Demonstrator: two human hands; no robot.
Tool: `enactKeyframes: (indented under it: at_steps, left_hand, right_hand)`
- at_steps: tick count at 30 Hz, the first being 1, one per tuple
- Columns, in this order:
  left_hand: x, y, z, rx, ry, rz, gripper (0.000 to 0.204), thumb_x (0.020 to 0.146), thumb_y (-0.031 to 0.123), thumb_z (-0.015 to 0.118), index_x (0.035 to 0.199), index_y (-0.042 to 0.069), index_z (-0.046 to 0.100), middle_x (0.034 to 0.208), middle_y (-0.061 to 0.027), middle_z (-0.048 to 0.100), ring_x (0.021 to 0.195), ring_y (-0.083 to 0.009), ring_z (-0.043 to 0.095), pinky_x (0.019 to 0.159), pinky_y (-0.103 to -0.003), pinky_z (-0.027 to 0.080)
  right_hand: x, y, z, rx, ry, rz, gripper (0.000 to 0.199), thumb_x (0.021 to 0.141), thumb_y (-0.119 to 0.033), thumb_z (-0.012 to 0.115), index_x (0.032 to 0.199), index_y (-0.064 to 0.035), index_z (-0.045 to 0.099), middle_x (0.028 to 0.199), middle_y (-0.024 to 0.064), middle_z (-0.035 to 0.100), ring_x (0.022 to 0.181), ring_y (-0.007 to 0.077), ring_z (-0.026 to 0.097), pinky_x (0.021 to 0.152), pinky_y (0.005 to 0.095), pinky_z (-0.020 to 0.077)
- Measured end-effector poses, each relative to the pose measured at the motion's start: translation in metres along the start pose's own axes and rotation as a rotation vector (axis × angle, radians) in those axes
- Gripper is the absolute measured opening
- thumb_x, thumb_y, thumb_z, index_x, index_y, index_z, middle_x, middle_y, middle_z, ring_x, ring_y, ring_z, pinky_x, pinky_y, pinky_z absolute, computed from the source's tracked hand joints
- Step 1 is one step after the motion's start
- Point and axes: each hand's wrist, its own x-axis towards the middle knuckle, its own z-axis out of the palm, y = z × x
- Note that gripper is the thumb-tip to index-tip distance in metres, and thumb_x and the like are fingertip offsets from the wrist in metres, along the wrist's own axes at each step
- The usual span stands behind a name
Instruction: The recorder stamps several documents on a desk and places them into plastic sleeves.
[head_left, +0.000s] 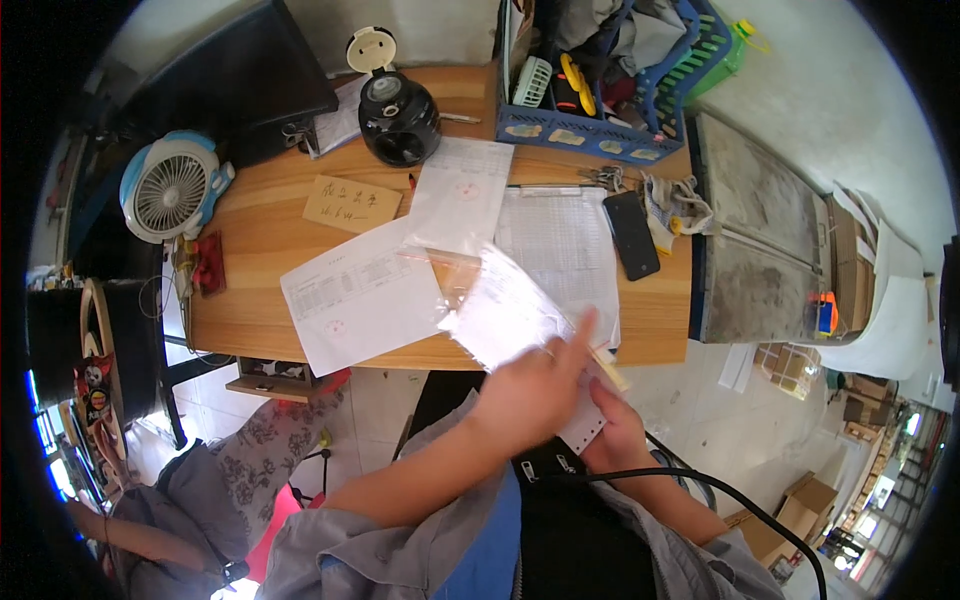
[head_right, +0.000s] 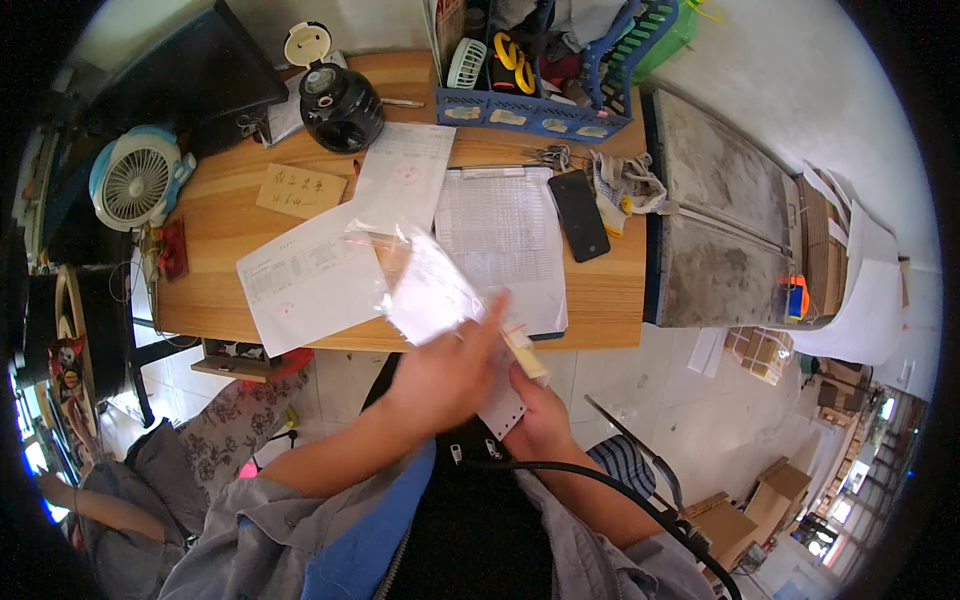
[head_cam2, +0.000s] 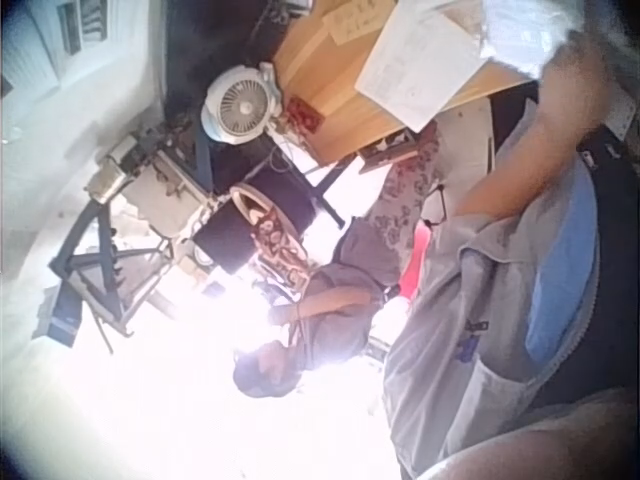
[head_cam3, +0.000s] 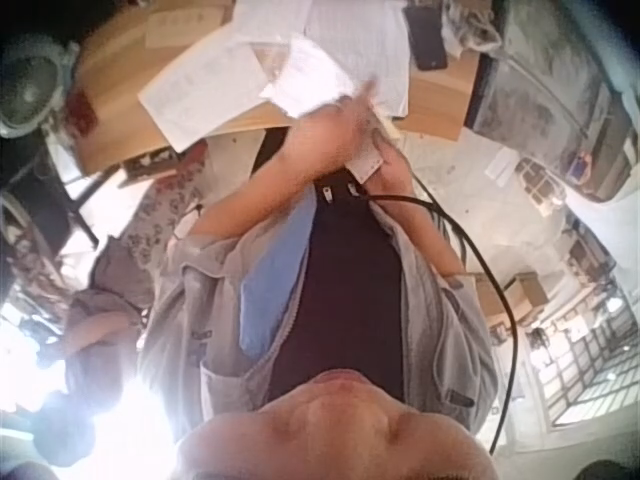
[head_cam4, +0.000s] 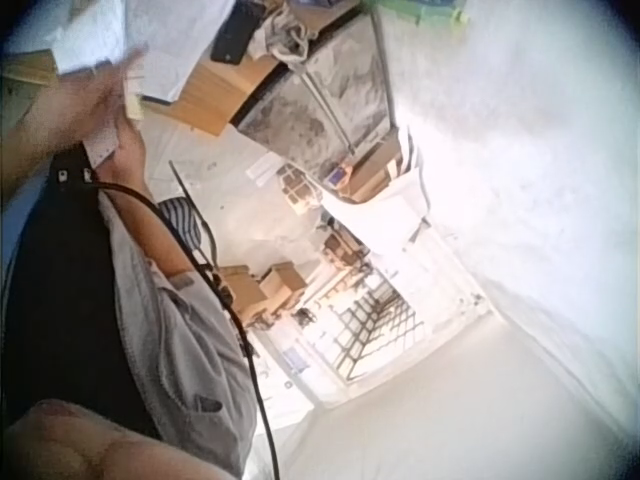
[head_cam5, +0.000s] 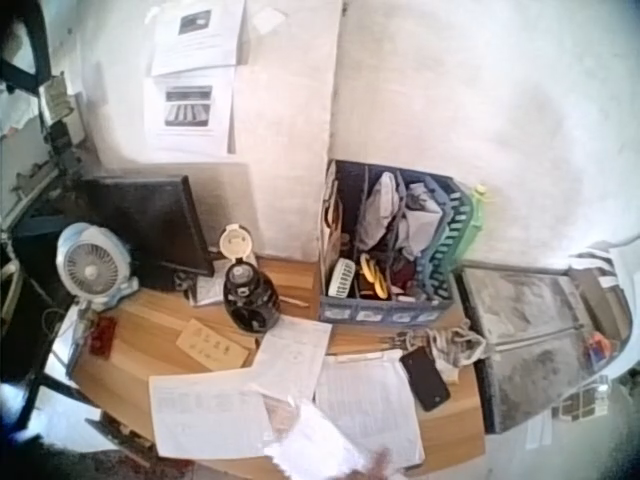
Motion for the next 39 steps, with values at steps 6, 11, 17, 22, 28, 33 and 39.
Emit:
enactKeyframes:
  at_steps: [6, 11, 17, 22, 28, 33, 39]
  left_hand:
    - [-0.005, 0.017, -0.003, -0.011, -0.031, 0.265, 0.065, 0.076, 0.015, 0.058, 0.137, 0.001, 0.04, 0.081, -0.0098, 0.06, 0.067, -0.0225, 0.061, 0.053, -0.032, 0.052]
    - [-0.006, 0.02, -0.007, 0.026, 0.084, 0.344, 0.064, 0.075, 0.014, 0.057, 0.136, 0.001, 0.041, 0.084, -0.0082, 0.057, 0.065, -0.0212, 0.059, 0.052, -0.031, 0.051]
    - [-0.02, 0.017, -0.007, 0.101, 0.115, 0.163, 0.06, 0.074, 0.01, 0.059, 0.132, 0.0, 0.046, 0.077, -0.0068, 0.055, 0.067, -0.0213, 0.061, 0.054, -0.031, 0.052]
    - [-0.024, 0.022, -0.012, 0.051, 0.045, 0.256, 0.064, 0.075, 0.009, 0.059, 0.135, -0.004, 0.039, 0.09, -0.0121, 0.059, 0.067, -0.0224, 0.062, 0.057, -0.031, 0.052]
    - [-0.024, 0.011, -0.027, -0.304, 0.113, 0.134, 0.071, 0.072, 0.015, 0.073, 0.136, 0.003, 0.042, 0.099, -0.0162, 0.058, 0.079, -0.03, 0.06, 0.067, -0.037, 0.05]
    - [0.002, -0.025, -0.047, -0.017, 0.213, 0.304, 0.079, 0.066, 0.014, 0.079, 0.136, 0.011, 0.043, 0.12, -0.0115, 0.056, 0.112, -0.0338, 0.053, 0.092, -0.046, 0.041]
    - [-0.002, -0.058, -0.024, -0.535, 0.156, 0.012, 0.029, 0.073, -0.003, 0.068, 0.102, 0.001, 0.067, 0.094, -0.0107, 0.068, 0.09, -0.0256, 0.064, 0.082, -0.03, 0.048]
  right_hand:
    - [-0.006, 0.012, -0.01, -0.446, 0.027, -0.152, 0.044, 0.095, -0.018, 0.047, 0.136, -0.005, 0.037, 0.13, 0.0121, 0.049, 0.119, 0.0246, 0.049, 0.097, 0.0369, 0.0418]
    - [-0.004, 0.008, -0.018, -0.139, -0.176, -0.101, 0.046, 0.096, -0.022, 0.045, 0.139, -0.0068, 0.034, 0.132, 0.0128, 0.047, 0.121, 0.0261, 0.047, 0.102, 0.0387, 0.0376]
    - [-0.012, 0.002, 0.02, 0.043, -0.06, -0.102, 0.043, 0.099, -0.029, 0.037, 0.136, -0.0063, 0.039, 0.127, 0.0106, 0.051, 0.117, 0.0246, 0.048, 0.102, 0.0394, 0.0361]
    - [-0.006, 0.001, 0.013, 0.077, -0.094, -0.074, 0.041, 0.099, -0.025, 0.038, 0.136, -0.0048, 0.038, 0.125, 0.0128, 0.052, 0.115, 0.0245, 0.05, 0.102, 0.0384, 0.0372]
    - [-0.012, -0.036, 0.033, -0.94, 0.109, -0.324, 0.036, 0.095, -0.011, 0.041, 0.129, -0.001, 0.046, 0.12, 0.0135, 0.058, 0.108, 0.0243, 0.057, 0.094, 0.0344, 0.0412]
    - [-0.007, -0.065, 0.046, -2.029, -0.124, -0.685, 0.032, 0.09, -0.009, 0.047, 0.118, 0.0027, 0.054, 0.113, 0.0202, 0.059, 0.103, 0.0333, 0.058, 0.089, 0.0385, 0.0437]
    - [-0.004, -0.067, 0.059, -1.861, -0.091, -0.726, 0.036, 0.082, -0.015, 0.063, 0.116, -0.0035, 0.057, 0.107, 0.0163, 0.061, 0.101, 0.0348, 0.056, 0.087, 0.0403, 0.0446]
